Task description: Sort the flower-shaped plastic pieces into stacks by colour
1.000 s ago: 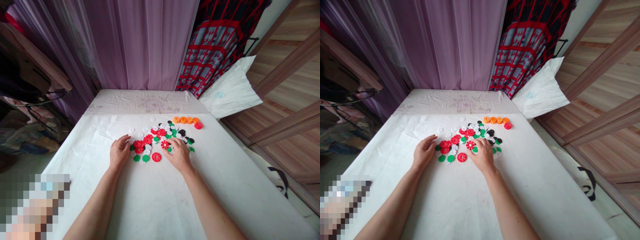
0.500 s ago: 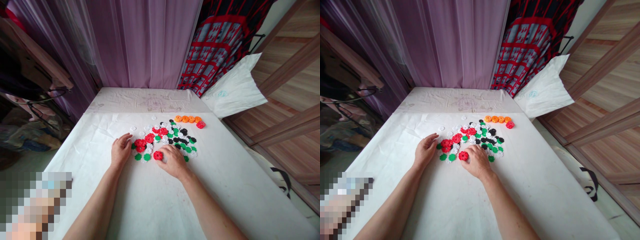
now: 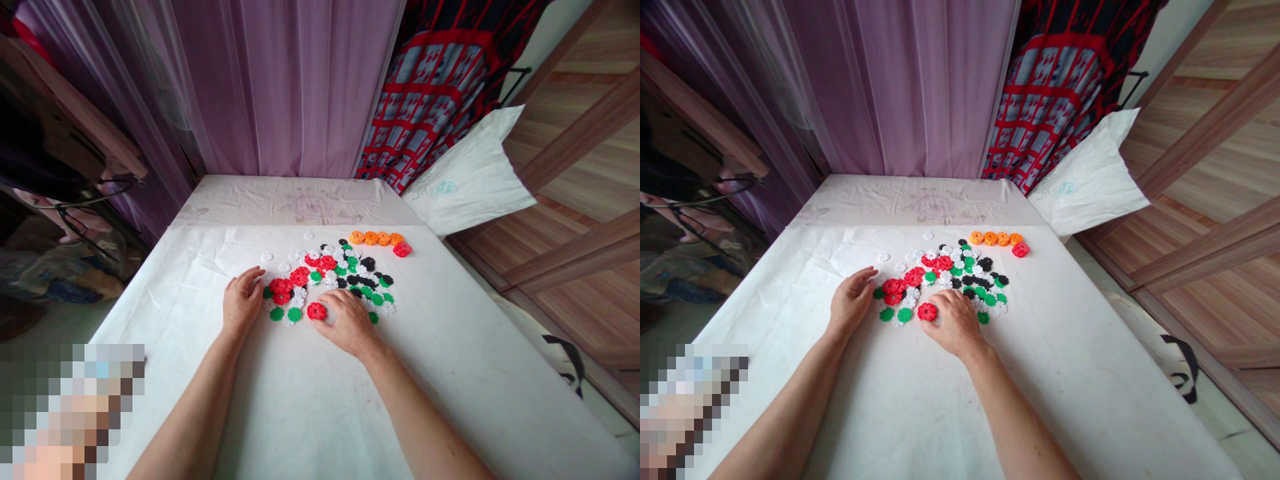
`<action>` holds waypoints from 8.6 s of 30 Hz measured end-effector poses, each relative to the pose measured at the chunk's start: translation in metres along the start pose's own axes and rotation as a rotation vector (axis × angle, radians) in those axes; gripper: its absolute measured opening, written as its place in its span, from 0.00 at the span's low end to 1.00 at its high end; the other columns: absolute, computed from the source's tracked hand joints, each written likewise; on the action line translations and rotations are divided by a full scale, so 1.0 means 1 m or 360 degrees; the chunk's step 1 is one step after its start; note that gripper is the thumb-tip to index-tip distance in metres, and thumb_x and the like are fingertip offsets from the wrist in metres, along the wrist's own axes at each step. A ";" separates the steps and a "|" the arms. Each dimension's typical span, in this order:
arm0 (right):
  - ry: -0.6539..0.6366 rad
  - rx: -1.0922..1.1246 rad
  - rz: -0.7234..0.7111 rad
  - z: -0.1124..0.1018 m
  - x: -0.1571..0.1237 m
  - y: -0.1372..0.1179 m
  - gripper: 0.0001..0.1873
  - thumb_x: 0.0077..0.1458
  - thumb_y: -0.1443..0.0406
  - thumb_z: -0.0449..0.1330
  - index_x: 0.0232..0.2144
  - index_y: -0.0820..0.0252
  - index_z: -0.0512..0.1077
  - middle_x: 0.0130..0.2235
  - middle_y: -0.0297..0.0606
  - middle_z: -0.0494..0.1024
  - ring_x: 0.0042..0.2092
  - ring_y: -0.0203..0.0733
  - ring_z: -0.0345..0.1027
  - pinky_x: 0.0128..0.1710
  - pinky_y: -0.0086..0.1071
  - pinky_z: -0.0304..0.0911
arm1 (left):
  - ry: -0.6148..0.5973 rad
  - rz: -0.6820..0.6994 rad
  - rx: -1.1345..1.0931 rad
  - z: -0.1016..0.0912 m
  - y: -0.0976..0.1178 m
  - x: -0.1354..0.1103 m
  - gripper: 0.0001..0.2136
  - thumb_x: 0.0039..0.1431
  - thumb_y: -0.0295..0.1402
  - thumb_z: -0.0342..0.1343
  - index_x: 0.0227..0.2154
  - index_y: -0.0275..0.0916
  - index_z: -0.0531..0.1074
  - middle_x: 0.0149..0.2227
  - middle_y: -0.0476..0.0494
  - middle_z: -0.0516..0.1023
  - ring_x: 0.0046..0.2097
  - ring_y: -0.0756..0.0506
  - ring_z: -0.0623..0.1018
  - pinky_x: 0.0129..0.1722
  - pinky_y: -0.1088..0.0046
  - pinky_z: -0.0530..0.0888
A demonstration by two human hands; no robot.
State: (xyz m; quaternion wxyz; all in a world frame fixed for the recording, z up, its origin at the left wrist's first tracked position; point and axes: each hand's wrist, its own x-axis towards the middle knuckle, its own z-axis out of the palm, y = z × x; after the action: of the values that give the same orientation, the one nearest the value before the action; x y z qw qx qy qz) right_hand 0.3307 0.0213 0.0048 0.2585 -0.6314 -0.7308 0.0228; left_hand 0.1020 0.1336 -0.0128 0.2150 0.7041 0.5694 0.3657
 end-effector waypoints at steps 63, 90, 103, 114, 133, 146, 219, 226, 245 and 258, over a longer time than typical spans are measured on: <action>0.0106 0.0078 -0.0013 0.002 -0.003 -0.008 0.12 0.51 0.65 0.63 0.40 0.55 0.75 0.41 0.40 0.79 0.42 0.45 0.72 0.44 0.37 0.66 | 0.0006 0.0028 0.0027 0.002 -0.002 -0.001 0.15 0.58 0.33 0.49 0.44 0.44 0.77 0.53 0.44 0.79 0.52 0.41 0.78 0.59 0.54 0.69; -0.0111 -0.0035 0.0098 0.002 -0.001 -0.011 0.08 0.53 0.63 0.63 0.37 0.55 0.75 0.40 0.39 0.78 0.43 0.46 0.70 0.45 0.37 0.64 | 0.0004 0.0022 0.0051 0.001 0.002 -0.001 0.14 0.58 0.32 0.49 0.43 0.45 0.77 0.53 0.45 0.79 0.52 0.42 0.78 0.59 0.56 0.69; -0.0120 -0.0271 0.0392 -0.022 0.052 0.061 0.10 0.54 0.67 0.61 0.40 0.55 0.75 0.44 0.39 0.81 0.48 0.48 0.70 0.48 0.38 0.62 | -0.0005 0.0025 0.0039 -0.001 0.001 0.000 0.14 0.58 0.34 0.49 0.43 0.45 0.77 0.53 0.44 0.79 0.51 0.41 0.78 0.59 0.55 0.69; -0.0150 -0.0226 0.0409 -0.016 0.060 0.066 0.16 0.50 0.66 0.64 0.44 0.54 0.72 0.43 0.36 0.80 0.47 0.46 0.71 0.47 0.37 0.62 | -0.0011 0.0030 0.0043 0.000 0.000 0.000 0.14 0.58 0.34 0.49 0.43 0.45 0.77 0.53 0.44 0.79 0.51 0.41 0.78 0.58 0.55 0.69; -0.0124 0.0207 0.0123 -0.014 0.012 -0.011 0.24 0.46 0.70 0.63 0.48 0.55 0.69 0.44 0.39 0.79 0.48 0.46 0.72 0.50 0.39 0.64 | 0.0003 0.0022 0.0048 0.001 0.001 -0.001 0.14 0.58 0.32 0.50 0.43 0.45 0.77 0.53 0.44 0.79 0.52 0.41 0.78 0.59 0.55 0.68; -0.0234 0.0122 0.0140 -0.009 0.012 -0.010 0.22 0.50 0.67 0.62 0.49 0.56 0.70 0.47 0.40 0.79 0.50 0.48 0.70 0.51 0.40 0.63 | 0.0000 0.0028 0.0039 0.001 0.000 -0.001 0.14 0.58 0.32 0.50 0.43 0.44 0.77 0.53 0.45 0.79 0.53 0.42 0.78 0.60 0.57 0.68; 0.0048 0.0109 0.0097 0.002 -0.008 -0.010 0.22 0.53 0.66 0.62 0.52 0.56 0.69 0.47 0.43 0.80 0.49 0.49 0.72 0.50 0.43 0.67 | -0.0004 0.0031 0.0049 0.001 0.000 -0.001 0.14 0.58 0.33 0.50 0.43 0.45 0.77 0.53 0.44 0.79 0.53 0.42 0.77 0.60 0.55 0.68; 0.0023 0.0151 0.0019 -0.006 0.003 -0.006 0.20 0.55 0.66 0.60 0.51 0.54 0.72 0.48 0.42 0.80 0.50 0.48 0.72 0.51 0.43 0.67 | 0.0011 0.0041 0.0047 0.002 0.000 -0.002 0.14 0.58 0.32 0.50 0.43 0.45 0.78 0.53 0.45 0.79 0.52 0.42 0.78 0.60 0.56 0.68; -0.0379 -0.0440 0.0053 0.001 0.101 0.052 0.18 0.58 0.71 0.54 0.47 0.54 0.76 0.55 0.41 0.77 0.56 0.47 0.66 0.55 0.41 0.61 | 0.0004 0.0053 0.0049 0.002 -0.001 -0.001 0.14 0.59 0.33 0.49 0.42 0.46 0.77 0.53 0.46 0.80 0.50 0.43 0.79 0.59 0.57 0.69; -0.0263 -0.0469 0.0225 0.006 0.110 0.030 0.15 0.58 0.58 0.59 0.46 0.57 0.75 0.44 0.44 0.81 0.49 0.49 0.71 0.48 0.37 0.63 | -0.0008 0.0069 0.0073 0.001 0.000 -0.001 0.14 0.60 0.34 0.48 0.42 0.45 0.77 0.52 0.44 0.80 0.50 0.41 0.79 0.61 0.52 0.65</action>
State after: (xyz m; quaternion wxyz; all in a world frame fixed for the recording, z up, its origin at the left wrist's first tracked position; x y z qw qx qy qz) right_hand 0.3481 0.1318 0.0276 0.0999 -0.7082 -0.6987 -0.0146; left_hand 0.1026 0.1325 -0.0135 0.1923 0.7220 0.5616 0.3554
